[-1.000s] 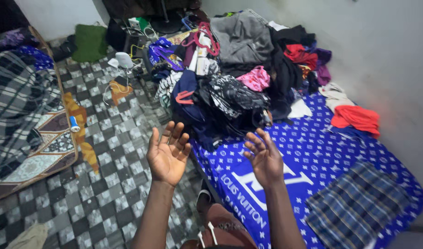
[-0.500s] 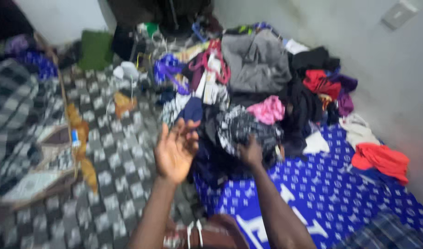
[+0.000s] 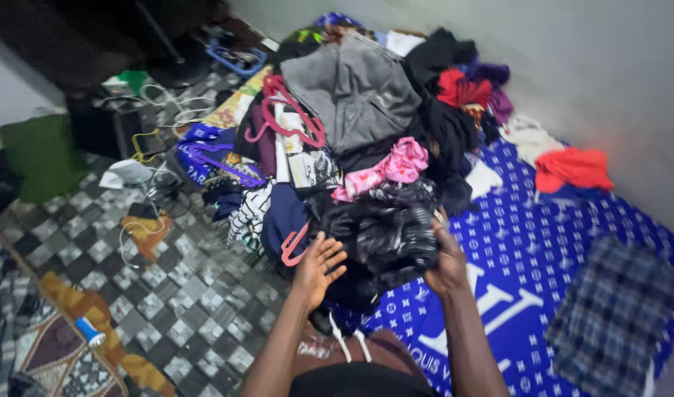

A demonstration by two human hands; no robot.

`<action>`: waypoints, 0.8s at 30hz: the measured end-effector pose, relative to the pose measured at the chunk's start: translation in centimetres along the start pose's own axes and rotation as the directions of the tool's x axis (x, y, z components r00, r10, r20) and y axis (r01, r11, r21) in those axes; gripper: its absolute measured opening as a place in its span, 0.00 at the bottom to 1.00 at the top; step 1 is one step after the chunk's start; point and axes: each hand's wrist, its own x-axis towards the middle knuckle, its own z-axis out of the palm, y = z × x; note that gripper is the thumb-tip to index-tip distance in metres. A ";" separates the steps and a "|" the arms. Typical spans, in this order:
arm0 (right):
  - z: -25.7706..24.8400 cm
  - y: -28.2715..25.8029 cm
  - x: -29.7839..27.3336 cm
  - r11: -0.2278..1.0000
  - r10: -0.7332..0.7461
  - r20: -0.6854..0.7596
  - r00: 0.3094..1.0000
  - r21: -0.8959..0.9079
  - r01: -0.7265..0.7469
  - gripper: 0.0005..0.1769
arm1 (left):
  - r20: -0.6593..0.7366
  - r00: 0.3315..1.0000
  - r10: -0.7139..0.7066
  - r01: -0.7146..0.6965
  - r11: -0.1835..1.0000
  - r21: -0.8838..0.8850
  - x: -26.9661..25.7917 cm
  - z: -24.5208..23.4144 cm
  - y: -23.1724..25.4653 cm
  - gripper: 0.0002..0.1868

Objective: The person picks up a shirt and a pair of pants from a bed, folds each item by hand on the bed, and places the folded clothes onto a shelf in a closet.

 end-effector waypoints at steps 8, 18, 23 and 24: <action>4.2 -5.6 -16.3 0.936 -0.193 -0.285 0.939 -0.340 0.089 0.24 | 0.151 0.923 -0.355 0.269 0.874 0.405 5.5 5.9 -1.3 0.52; 7.6 -4.2 -24.7 0.675 0.299 -0.245 0.922 -0.629 -0.386 0.29 | 0.882 0.470 -0.021 -0.340 0.918 0.203 5.5 15.7 -11.6 0.15; 4.3 -3.7 -24.8 0.851 -0.438 -0.688 0.579 -0.524 0.021 0.27 | 0.814 0.460 -0.354 -0.768 0.301 0.565 -2.5 14.0 -12.2 0.17; 2.8 -3.4 -25.3 0.853 -0.441 -0.688 0.576 -0.522 0.030 0.27 | 0.719 0.467 -0.514 -0.761 0.181 0.623 -5.2 14.4 -11.9 0.18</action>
